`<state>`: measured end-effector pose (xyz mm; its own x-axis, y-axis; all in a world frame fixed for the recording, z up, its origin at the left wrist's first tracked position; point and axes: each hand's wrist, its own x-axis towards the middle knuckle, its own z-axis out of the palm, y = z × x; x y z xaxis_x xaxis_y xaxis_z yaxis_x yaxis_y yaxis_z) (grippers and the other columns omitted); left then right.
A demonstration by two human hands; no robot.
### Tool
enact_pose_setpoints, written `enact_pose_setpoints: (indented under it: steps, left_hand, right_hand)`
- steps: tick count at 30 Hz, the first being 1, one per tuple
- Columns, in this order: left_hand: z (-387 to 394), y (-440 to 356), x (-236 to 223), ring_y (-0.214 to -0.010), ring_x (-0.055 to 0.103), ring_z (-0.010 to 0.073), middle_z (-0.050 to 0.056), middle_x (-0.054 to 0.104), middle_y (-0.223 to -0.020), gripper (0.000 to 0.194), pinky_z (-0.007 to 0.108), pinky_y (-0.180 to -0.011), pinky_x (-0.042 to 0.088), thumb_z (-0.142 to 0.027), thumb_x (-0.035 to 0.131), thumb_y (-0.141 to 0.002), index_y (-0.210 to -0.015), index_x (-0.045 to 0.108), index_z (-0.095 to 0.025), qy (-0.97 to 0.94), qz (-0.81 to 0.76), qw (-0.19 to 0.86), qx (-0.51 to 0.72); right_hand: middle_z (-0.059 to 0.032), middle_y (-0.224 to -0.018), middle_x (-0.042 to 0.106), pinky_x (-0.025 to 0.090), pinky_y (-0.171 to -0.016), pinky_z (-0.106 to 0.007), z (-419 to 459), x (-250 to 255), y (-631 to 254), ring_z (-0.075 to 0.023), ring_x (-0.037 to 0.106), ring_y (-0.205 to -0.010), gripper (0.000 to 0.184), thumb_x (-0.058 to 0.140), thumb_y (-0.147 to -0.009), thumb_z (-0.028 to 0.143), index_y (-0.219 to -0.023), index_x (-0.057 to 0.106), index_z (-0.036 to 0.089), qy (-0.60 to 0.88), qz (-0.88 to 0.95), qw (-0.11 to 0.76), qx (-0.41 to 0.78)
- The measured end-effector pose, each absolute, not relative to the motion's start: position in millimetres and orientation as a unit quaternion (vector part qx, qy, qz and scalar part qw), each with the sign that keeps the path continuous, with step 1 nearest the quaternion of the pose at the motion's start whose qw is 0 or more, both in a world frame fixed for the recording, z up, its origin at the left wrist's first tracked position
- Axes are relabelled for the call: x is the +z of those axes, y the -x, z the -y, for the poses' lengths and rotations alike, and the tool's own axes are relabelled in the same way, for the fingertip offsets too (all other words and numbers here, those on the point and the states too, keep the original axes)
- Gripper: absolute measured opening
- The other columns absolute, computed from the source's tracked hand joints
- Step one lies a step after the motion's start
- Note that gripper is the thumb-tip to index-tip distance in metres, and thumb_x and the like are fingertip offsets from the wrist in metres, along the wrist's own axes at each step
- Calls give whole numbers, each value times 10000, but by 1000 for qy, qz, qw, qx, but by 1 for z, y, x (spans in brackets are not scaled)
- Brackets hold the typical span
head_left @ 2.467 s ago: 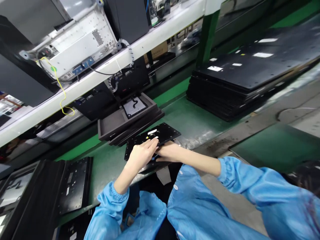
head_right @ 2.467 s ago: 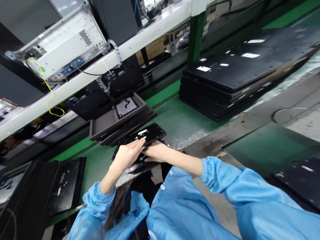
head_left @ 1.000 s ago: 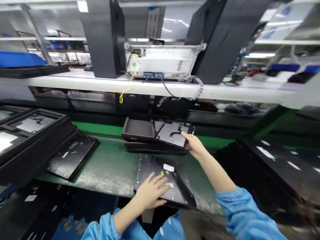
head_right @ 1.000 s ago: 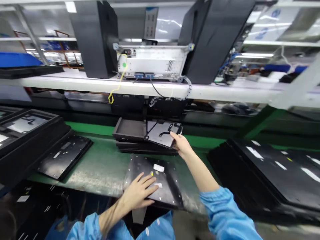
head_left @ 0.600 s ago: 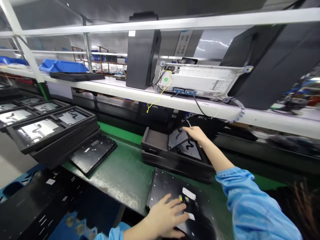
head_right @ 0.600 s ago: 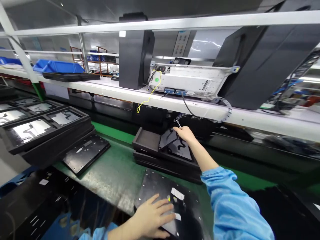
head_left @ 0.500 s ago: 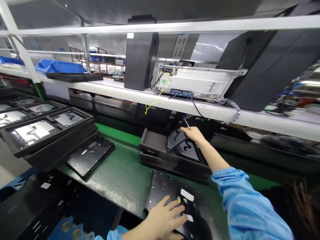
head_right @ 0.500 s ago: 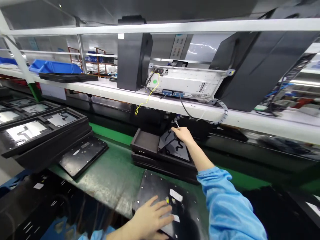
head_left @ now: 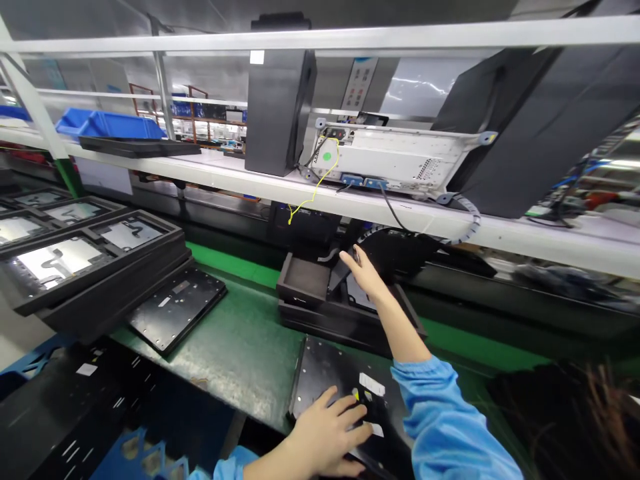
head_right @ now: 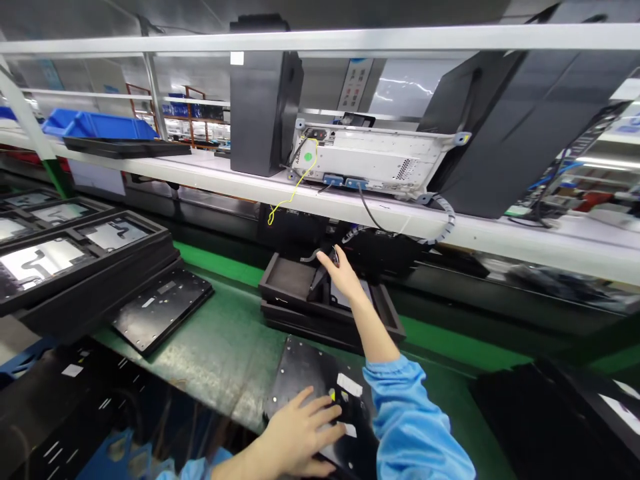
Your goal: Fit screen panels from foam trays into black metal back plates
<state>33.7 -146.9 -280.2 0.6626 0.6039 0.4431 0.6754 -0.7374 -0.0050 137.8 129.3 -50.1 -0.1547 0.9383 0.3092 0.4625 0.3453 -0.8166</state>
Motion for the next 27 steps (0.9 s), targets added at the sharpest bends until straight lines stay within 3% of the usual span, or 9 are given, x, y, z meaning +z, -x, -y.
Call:
enact_pose_setpoints:
  steps: [2,4,7,12,17,20,27]
  left_hand:
    - [147,-33,-280,-1598,484,256,60,560,-1721,639,502,-1330,381,-653,405,-1148,-1628,520,-246,909,351,83,-210]
    - [146,-33,-279,-1599,480,258,61,558,-1721,647,509,-1327,386,-653,391,-1152,-1634,512,-240,909,350,82,-209]
    - [145,-33,-279,-1609,463,261,63,546,-1732,649,518,-1338,370,-653,389,-1153,-1634,513,-234,911,351,76,-205]
    - [146,-34,-280,-1620,453,257,60,542,-1736,641,519,-1352,351,-647,417,-1147,-1626,522,-233,910,353,60,-207]
    - [146,-35,-282,-1632,446,259,54,542,-1738,645,509,-1363,331,-637,424,-1147,-1657,494,-249,909,355,55,-211]
    - [145,-35,-282,-1640,441,263,65,532,-1746,664,507,-1365,323,-646,453,-1138,-1677,472,-259,909,355,52,-211]
    - [143,-35,-281,-1626,454,280,87,569,-1711,667,536,-1351,347,-629,496,-1129,-1665,494,-232,913,352,50,-201]
  right_hand:
    - [-168,-1700,555,453,-1257,-526,-120,-54,-130,-394,566,-1525,1142,723,-876,844,-1784,336,270,521,713,404,239]
    - [-162,-1617,641,476,-1226,-580,-113,-54,-118,-421,614,-1475,1119,771,-879,765,-1792,299,322,557,716,377,188]
    - [-167,-1465,745,544,-1114,-612,-107,-48,-103,-447,713,-1325,889,676,-992,590,-1775,339,336,600,711,355,97]
    - [-133,-1363,799,581,-1019,-519,-105,-43,-83,-382,782,-1172,523,478,-1098,383,-1603,589,305,574,751,323,-42]
    - [-111,-1351,805,584,-977,-446,-103,-64,-51,-349,788,-1143,500,609,-1065,473,-1534,633,301,540,807,231,-58]
    - [-130,-1287,817,583,-970,-428,-102,-79,-27,-348,791,-1121,538,730,-998,525,-1465,677,263,541,812,213,-41]
    - [-149,-1317,812,575,-1042,-453,-107,-80,-11,-366,767,-1214,637,807,-918,674,-1393,758,253,508,842,183,25]
